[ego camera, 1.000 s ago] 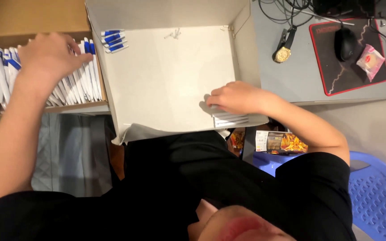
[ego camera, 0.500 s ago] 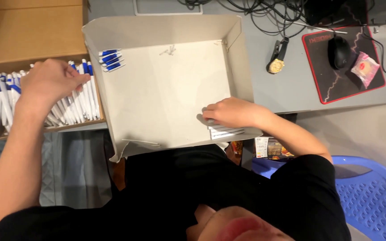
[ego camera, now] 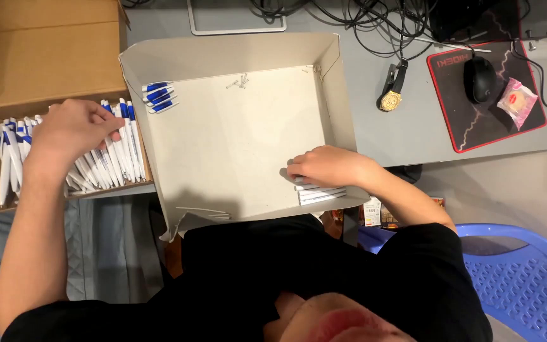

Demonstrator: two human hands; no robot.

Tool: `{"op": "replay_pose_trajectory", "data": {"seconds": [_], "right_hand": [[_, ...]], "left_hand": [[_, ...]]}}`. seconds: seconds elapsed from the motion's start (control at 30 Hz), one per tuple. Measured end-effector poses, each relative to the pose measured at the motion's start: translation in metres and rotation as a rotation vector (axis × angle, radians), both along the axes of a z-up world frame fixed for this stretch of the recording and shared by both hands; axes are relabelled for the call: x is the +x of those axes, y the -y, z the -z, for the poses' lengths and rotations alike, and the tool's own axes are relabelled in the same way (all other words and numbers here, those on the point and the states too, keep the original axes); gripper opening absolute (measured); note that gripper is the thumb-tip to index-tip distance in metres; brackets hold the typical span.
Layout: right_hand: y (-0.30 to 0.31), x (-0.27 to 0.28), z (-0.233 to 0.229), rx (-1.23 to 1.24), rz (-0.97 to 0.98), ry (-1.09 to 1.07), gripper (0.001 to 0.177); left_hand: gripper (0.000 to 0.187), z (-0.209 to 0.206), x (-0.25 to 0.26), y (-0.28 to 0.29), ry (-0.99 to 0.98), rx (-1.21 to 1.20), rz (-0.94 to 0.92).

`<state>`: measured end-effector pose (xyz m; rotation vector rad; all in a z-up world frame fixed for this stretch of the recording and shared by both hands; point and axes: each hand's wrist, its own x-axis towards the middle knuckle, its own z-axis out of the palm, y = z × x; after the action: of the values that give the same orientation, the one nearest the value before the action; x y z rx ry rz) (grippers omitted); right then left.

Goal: Assembling ballpoint pens by joining the pen body with its cap.

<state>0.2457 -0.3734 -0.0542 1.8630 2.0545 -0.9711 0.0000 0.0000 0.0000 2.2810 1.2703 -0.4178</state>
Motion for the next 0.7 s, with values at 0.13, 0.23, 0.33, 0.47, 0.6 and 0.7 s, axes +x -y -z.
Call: {"op": "replay_pose_trajectory", "data": {"seconds": [0.13, 0.23, 0.33, 0.47, 0.6, 0.7], "right_hand": [[-0.005, -0.002, -0.007, -0.008, 0.019, -0.031, 0.006], [-0.01, -0.002, -0.014, -0.049, 0.05, -0.049, 0.007], [-0.01, -0.005, -0.012, -0.045, 0.058, -0.136, 0.011], [-0.005, -0.003, -0.007, -0.049, 0.062, -0.052, 0.005], [-0.005, -0.003, -0.008, -0.055, 0.081, -0.045, 0.004], [-0.007, -0.003, -0.009, -0.08, 0.097, -0.067, 0.002]], "left_hand": [[0.025, -0.005, 0.001, -0.005, -0.011, 0.002, 0.009], [0.023, -0.016, 0.006, -0.001, -0.009, -0.027, 0.004], [0.026, -0.017, 0.002, 0.003, -0.029, -0.062, -0.003], [0.021, -0.006, -0.002, -0.001, 0.097, -0.05, 0.018], [0.018, -0.012, -0.01, 0.0, 0.297, -0.091, -0.036], [0.016, -0.017, -0.021, -0.001, 0.4, 0.031, -0.037]]}}
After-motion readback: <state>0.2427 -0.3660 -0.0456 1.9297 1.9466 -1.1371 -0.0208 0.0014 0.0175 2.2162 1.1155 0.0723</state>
